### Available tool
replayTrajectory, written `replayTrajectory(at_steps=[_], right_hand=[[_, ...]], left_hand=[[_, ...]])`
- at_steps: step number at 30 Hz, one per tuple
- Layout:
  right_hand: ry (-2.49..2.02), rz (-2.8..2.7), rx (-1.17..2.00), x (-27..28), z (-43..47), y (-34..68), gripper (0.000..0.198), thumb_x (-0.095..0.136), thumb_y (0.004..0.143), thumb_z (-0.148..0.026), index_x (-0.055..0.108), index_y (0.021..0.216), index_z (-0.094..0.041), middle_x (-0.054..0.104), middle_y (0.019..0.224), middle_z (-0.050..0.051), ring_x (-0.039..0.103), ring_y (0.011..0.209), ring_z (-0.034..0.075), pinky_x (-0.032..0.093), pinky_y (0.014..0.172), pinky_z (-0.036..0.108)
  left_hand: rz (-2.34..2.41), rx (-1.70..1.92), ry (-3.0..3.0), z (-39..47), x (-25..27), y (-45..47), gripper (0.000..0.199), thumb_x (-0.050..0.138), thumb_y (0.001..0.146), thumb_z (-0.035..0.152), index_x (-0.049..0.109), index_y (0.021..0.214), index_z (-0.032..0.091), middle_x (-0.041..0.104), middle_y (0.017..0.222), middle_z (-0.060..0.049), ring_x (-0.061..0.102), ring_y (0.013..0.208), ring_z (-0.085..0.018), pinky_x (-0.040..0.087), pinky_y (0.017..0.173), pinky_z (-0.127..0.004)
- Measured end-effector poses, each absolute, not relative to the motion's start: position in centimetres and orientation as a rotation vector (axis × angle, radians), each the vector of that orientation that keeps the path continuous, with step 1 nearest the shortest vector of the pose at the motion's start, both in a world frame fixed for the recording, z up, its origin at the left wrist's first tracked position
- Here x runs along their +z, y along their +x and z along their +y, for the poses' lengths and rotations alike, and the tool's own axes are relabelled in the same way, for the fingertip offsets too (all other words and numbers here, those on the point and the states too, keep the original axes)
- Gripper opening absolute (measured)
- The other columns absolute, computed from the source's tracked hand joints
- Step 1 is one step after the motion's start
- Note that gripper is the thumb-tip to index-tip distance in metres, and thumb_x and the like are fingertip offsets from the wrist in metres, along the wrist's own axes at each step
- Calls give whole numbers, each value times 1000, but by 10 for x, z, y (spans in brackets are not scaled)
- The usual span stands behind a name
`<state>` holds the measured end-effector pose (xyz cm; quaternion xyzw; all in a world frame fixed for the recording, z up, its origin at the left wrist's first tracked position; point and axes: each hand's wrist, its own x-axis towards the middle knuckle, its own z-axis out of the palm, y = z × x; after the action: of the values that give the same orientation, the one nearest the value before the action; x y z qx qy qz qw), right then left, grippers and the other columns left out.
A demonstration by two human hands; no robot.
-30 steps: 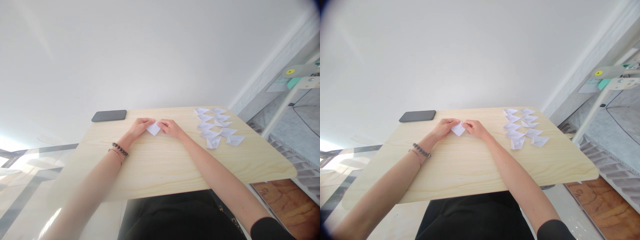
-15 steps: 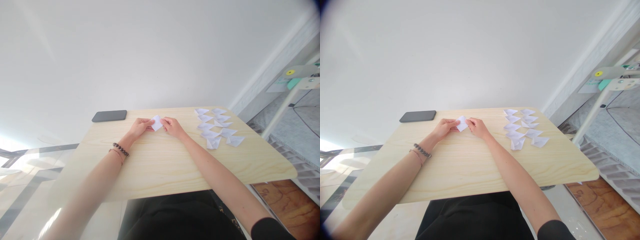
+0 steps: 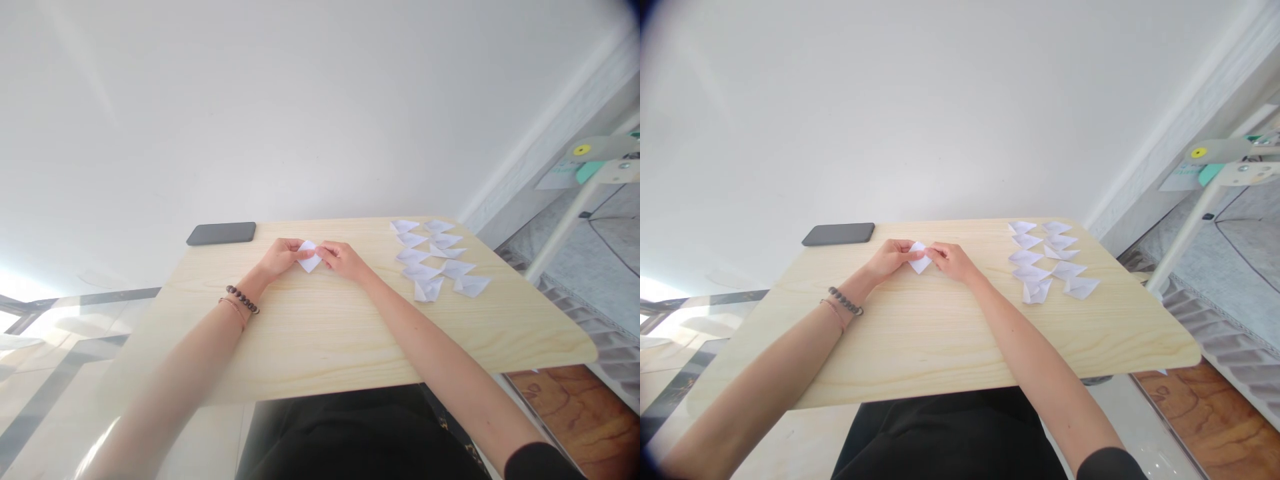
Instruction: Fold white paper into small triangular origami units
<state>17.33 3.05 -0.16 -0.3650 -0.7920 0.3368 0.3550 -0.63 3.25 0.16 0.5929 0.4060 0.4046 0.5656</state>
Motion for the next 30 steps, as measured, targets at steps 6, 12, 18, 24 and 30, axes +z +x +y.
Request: replayTrajectory(at_steps=[6, 12, 18, 24, 30], right_hand=[[-947, -2019, 915, -4, 33, 175, 35, 39, 81, -45, 47, 62, -17, 44, 52, -4, 41, 49, 8, 33, 51, 21], [-923, -2041, 953, -3, 31, 173, 35, 40, 81, -45, 45, 60, -17, 44, 52, -4, 41, 49, 8, 33, 51, 21], [-967, -1986, 933, -3, 32, 172, 37, 39, 80, -47, 46, 60, -17, 46, 51, -3, 43, 48, 8, 34, 50, 21], [-1066, -1855, 934, -6, 33, 171, 33, 42, 79, -45, 49, 62, -16, 51, 54, -2, 45, 48, 8, 36, 50, 21], [-1055, -1833, 938, -3, 32, 171, 29, 45, 77, -44, 53, 71, -17, 51, 58, -2, 47, 51, 9, 36, 51, 21]], left_hand=[[991, 936, 1387, 30, 5, -4, 37, 66, 63, 42, 65, 82, 11, 64, 75, -6, 55, 67, -15, 42, 62, -27], [945, 961, 1365, 33, 3, -6, 37, 65, 64, 44, 65, 81, 11, 63, 76, -7, 55, 68, -15, 42, 62, -27], [932, 992, 1330, 33, 3, -6, 37, 65, 65, 44, 64, 83, 11, 64, 79, -7, 56, 70, -15, 43, 64, -27], [923, 1047, 1293, 35, -2, -4, 41, 71, 60, 37, 59, 90, 11, 64, 86, -8, 59, 79, -17, 45, 74, -32], [943, 1045, 1362, 36, -5, -3, 33, 62, 69, 39, 59, 88, 13, 63, 79, -5, 58, 69, -13, 44, 64, -26]])
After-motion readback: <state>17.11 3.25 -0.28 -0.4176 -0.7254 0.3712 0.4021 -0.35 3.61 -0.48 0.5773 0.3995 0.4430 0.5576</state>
